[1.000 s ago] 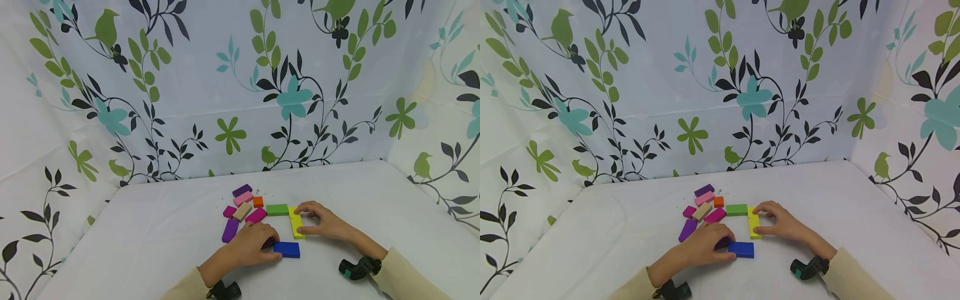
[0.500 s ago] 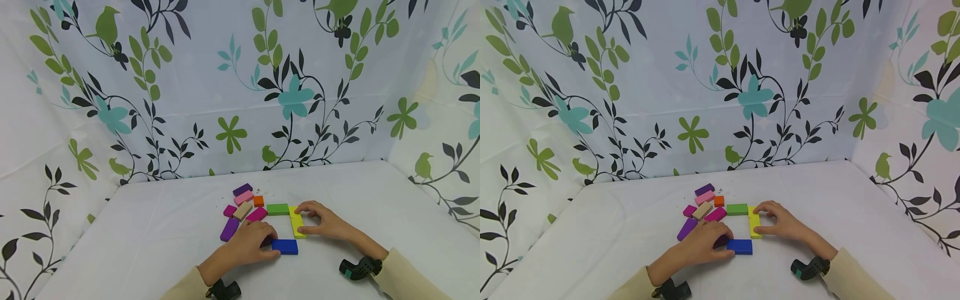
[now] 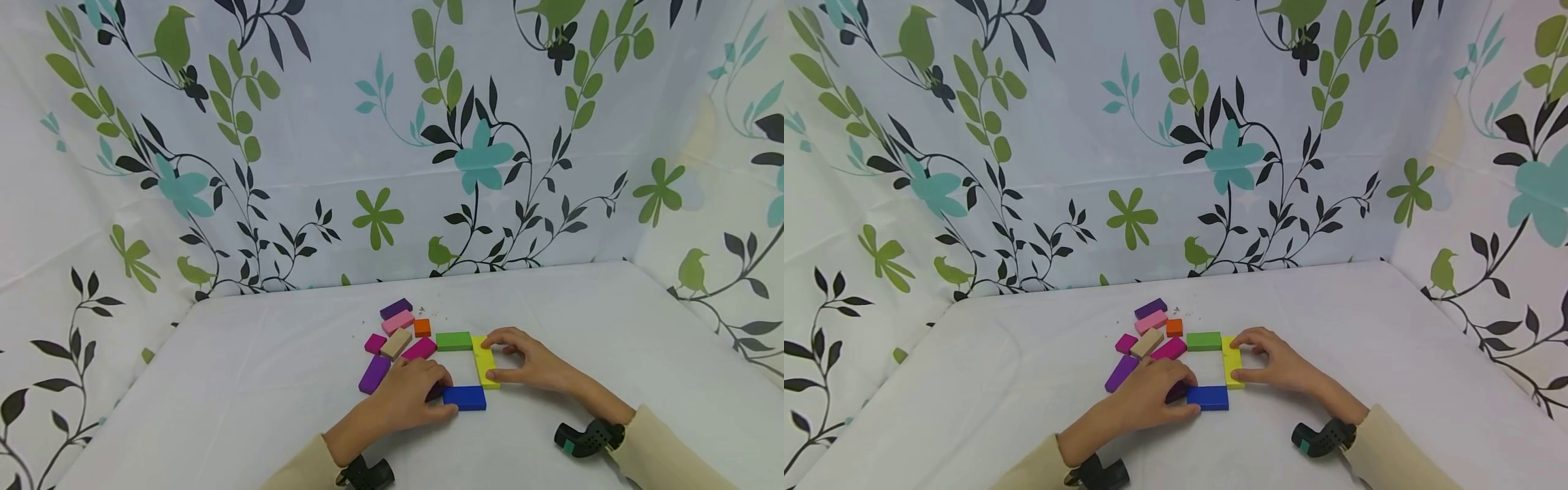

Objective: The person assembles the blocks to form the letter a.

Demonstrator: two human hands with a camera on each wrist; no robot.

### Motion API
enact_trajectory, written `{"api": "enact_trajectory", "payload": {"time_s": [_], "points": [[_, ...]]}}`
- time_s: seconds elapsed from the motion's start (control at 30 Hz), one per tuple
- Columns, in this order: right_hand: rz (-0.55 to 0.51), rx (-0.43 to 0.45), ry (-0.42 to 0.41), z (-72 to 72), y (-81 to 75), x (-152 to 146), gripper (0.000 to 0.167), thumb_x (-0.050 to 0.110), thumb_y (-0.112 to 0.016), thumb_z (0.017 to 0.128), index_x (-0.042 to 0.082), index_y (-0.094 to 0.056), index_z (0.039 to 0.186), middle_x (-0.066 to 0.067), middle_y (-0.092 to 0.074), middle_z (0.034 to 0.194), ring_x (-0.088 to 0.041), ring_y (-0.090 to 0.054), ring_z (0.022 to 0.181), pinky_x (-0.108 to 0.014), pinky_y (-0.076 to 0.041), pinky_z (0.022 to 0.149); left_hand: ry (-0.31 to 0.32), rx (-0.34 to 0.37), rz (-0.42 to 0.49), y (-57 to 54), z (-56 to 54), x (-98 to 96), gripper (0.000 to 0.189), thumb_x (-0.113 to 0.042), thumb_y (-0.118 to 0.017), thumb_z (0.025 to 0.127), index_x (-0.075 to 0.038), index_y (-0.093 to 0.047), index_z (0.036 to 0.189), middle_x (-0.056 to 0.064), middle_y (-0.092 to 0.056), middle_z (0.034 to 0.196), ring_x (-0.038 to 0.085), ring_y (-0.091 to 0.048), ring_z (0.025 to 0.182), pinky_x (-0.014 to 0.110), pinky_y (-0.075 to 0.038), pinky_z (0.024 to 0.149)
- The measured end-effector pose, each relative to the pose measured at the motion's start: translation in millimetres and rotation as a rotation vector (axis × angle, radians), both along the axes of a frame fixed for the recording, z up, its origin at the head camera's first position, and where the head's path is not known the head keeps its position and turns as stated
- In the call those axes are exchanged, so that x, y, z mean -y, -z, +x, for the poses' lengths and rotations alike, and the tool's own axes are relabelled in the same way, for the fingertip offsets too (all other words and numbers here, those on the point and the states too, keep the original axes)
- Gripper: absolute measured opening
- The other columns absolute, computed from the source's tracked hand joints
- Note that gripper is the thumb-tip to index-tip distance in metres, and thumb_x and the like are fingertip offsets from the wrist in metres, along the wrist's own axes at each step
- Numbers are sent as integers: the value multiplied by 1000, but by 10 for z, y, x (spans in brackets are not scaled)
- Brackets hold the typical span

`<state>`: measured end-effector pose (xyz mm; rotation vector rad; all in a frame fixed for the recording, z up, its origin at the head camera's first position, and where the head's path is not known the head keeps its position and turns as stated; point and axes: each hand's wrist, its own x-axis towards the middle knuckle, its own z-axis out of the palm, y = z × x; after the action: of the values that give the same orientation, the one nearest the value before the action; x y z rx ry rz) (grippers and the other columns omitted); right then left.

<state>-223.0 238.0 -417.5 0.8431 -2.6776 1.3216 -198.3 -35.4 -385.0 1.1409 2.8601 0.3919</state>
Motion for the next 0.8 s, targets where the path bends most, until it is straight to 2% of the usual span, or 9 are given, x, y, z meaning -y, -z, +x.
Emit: {"api": "enact_trajectory", "payload": {"time_s": [0.2,0.53,0.8], "points": [[7,-9,2,-1,11,-10,40,24,-77,84,11,-63,119,-10,-54,129,-31,-51,116,-30,-45,97,5,-6,-2,7,-7,-7,34,-49,-67,88,-22,-65,108,-12,-62,101,6,-53,100,40,-43,94],[19,-3,3,12,-2,-5,41,25,-77,84,11,-62,120,-10,-54,130,-31,-51,116,-31,-45,97,16,8,-23,-15,3,4,41,-52,-63,89,-22,-64,116,-9,-63,109,8,-56,105,44,-44,97],[22,8,13,12,-16,2,42,26,-77,84,12,-62,120,-10,-53,131,-31,-52,116,-33,-45,97,11,-18,43,-53,-2,23,33,-45,-60,94,-21,-65,116,-8,-65,109,6,-57,107,42,-44,100]]}}
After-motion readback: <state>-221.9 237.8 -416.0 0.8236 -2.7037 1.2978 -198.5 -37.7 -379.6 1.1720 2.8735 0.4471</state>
